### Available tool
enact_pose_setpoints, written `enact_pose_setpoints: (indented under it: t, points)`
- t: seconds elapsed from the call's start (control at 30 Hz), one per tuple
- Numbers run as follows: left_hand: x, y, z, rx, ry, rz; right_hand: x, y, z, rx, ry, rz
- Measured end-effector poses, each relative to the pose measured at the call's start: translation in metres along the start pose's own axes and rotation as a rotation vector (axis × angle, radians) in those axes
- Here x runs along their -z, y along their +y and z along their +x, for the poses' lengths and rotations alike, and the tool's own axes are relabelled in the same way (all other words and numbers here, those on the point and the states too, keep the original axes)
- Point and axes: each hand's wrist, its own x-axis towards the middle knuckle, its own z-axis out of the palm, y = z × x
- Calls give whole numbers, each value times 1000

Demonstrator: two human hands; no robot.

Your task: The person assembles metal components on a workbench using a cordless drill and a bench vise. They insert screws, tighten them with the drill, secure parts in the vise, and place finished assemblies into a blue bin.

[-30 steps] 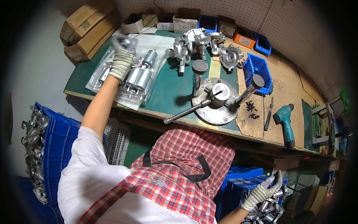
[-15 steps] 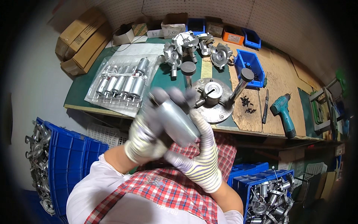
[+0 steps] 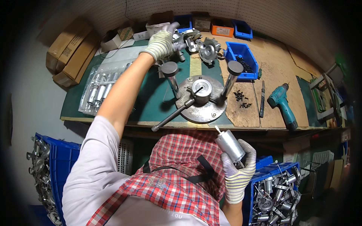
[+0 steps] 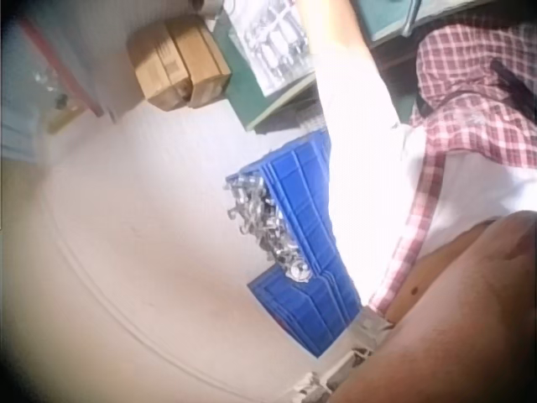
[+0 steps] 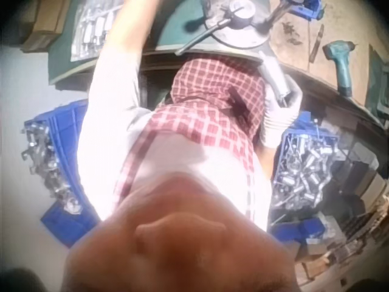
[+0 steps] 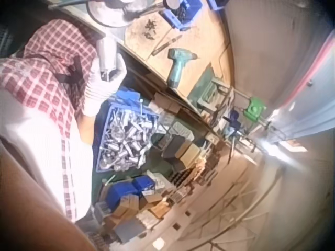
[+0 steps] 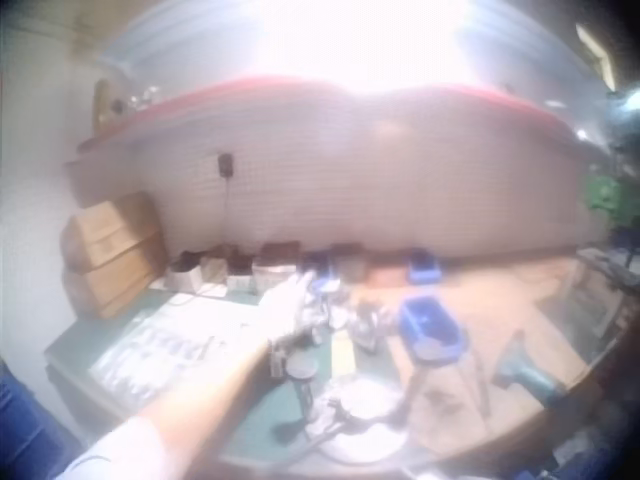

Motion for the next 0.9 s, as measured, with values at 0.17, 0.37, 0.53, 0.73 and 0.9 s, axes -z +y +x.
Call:
enact_pose_setpoints:
  t: [0.17,0.37,0.53,0.73,0.9]
  points:
    - [-10,-24,16,12,-62,-32,9,9,-7,97,10,-33]
    - [81,-44,-36,-102,648,-328,41,13,-5,35,51,-135]
    - [161,41,-192,-177,234,-1276,52,4,-7,71,-91,-47]
    - [95,135,-305,273,-177,-1321,23,-8,-20,285,-200,-50]
    - [18,146,-351,201,-151,-1004,-17,1,-28,147,-362,-194]
